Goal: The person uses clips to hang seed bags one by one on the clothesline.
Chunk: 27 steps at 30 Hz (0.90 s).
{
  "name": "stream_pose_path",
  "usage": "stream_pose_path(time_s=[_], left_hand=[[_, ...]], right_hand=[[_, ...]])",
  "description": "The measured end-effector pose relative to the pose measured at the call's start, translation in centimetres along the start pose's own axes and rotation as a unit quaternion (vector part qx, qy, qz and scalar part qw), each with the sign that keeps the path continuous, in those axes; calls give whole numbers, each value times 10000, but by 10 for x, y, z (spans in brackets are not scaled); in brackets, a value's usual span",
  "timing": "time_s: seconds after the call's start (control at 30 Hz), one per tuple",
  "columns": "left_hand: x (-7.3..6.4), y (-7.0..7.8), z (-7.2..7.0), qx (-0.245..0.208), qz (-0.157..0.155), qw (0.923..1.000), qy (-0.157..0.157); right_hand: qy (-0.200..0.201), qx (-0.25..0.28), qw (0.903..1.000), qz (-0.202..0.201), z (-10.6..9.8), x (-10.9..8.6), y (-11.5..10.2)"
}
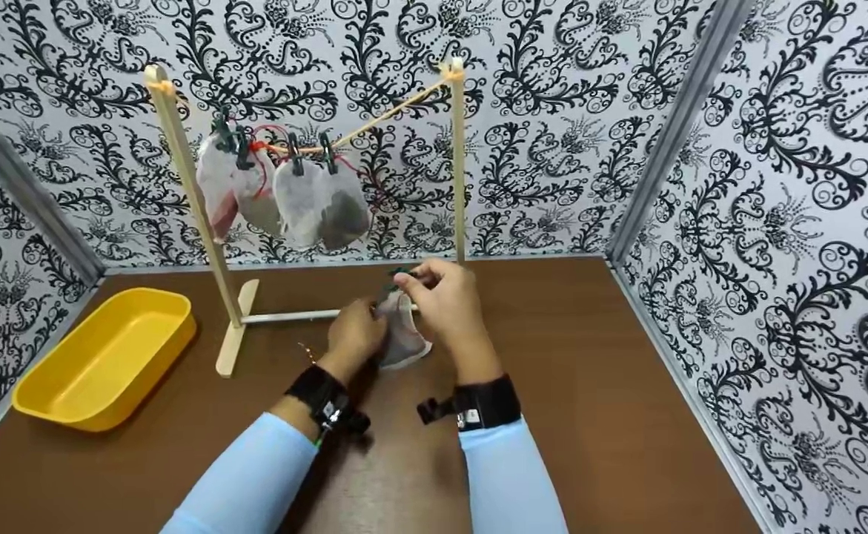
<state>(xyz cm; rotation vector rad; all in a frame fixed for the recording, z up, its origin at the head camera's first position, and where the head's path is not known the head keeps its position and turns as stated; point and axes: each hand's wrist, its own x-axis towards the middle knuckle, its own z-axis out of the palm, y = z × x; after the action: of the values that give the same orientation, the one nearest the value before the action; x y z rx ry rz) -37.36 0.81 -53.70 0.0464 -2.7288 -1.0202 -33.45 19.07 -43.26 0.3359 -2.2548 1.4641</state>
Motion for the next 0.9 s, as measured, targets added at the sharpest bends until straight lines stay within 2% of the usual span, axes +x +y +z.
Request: stream_pose_path(time_s=[0.13, 0.23, 0.3, 0.37, 0.47, 0.57, 0.67, 0.77, 0.9], left_hand=[[0, 6, -20, -305, 161, 9994, 43], [1, 17, -45, -261, 398, 9988, 142], [2, 25, -63, -147, 608, 9975, 337], [1, 36, -80, -94, 889, 9942, 596], [1, 57, -105, -243, 1268, 9873, 920], [0, 80, -129, -487, 1549, 9812, 1044], [2, 102, -149, -509, 1765, 9768, 1102], [5, 120, -164, -345, 1854, 9752, 1156], [12, 135, -173, -89, 1692, 9774, 1263]], right_hand=[[85, -6, 9999, 84, -4, 2, -2], [126, 183, 9997, 118, -9, 3, -2], [167, 312, 9993, 97, -10, 4, 0], [194, 392, 9990, 49, -11, 4, 1], [218, 294, 9993, -2, -13, 4, 2], [212, 255, 9994, 11, -16, 4, 1], [256, 323, 9992, -6, -19, 3, 0], [327, 322, 9989, -49, -22, 3, -2], [428, 320, 9985, -69, -25, 6, -11]])
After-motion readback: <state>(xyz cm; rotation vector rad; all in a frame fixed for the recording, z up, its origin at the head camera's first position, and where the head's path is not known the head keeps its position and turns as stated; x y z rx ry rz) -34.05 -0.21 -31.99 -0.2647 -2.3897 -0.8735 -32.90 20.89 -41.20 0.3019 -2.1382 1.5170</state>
